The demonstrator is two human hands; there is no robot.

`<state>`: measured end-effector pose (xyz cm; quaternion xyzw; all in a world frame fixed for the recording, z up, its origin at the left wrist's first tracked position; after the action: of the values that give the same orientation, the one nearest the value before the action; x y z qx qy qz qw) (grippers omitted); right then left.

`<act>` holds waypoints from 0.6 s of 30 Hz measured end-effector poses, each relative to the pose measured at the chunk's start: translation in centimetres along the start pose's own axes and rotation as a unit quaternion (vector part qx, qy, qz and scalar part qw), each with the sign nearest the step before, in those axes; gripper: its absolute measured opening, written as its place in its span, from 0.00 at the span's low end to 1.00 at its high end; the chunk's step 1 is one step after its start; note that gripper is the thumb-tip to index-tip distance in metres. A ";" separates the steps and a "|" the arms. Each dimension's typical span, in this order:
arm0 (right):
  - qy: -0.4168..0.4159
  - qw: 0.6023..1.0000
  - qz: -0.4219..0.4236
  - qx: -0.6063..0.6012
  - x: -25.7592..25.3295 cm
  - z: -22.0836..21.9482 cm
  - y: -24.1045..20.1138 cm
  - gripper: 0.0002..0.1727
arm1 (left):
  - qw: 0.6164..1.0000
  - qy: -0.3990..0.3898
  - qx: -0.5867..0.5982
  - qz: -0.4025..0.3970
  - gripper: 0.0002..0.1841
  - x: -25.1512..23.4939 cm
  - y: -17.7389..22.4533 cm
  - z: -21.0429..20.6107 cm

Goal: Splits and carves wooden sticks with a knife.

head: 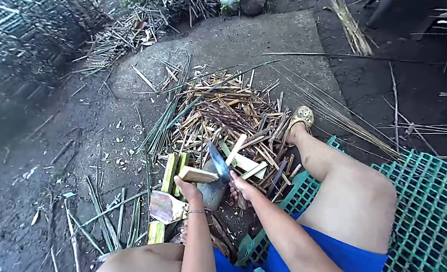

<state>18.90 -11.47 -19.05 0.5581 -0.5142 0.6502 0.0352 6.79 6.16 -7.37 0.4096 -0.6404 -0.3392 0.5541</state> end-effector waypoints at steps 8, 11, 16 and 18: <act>0.051 0.984 0.165 0.044 4.3 -0.2 -4.0 0.34 | 0.987 -0.118 0.100 -0.048 0.07 0.6 0.6 -2.8; 0.033 0.920 0.386 0.051 10.6 -1.8 -11.0 0.30 | 0.982 -0.138 0.115 -0.052 0.05 1.4 0.5 -3.5; -0.040 0.708 0.698 -0.100 23.1 -3.4 -22.1 0.34 | 0.979 -0.155 0.131 -0.032 0.05 2.7 0.0 -5.0; -0.001 0.716 0.694 -0.070 22.0 -3.2 -20.9 0.34 | 0.979 -0.157 0.131 -0.025 0.05 2.9 -0.3 -5.3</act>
<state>21.38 -11.06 11.36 0.0414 -0.8013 0.4535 -0.3880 11.90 3.55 -5.58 0.4361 -0.7479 -0.3257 0.3800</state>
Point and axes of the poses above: each hand's wrist, its own x-axis away from the middle knuckle, its own z-axis out of the back of the hand, y = z × x, the point moved 9 cm from there along -x, towards the middle knuckle, and after that the axes turned 12 degrees about z, right-handed, at the moved point
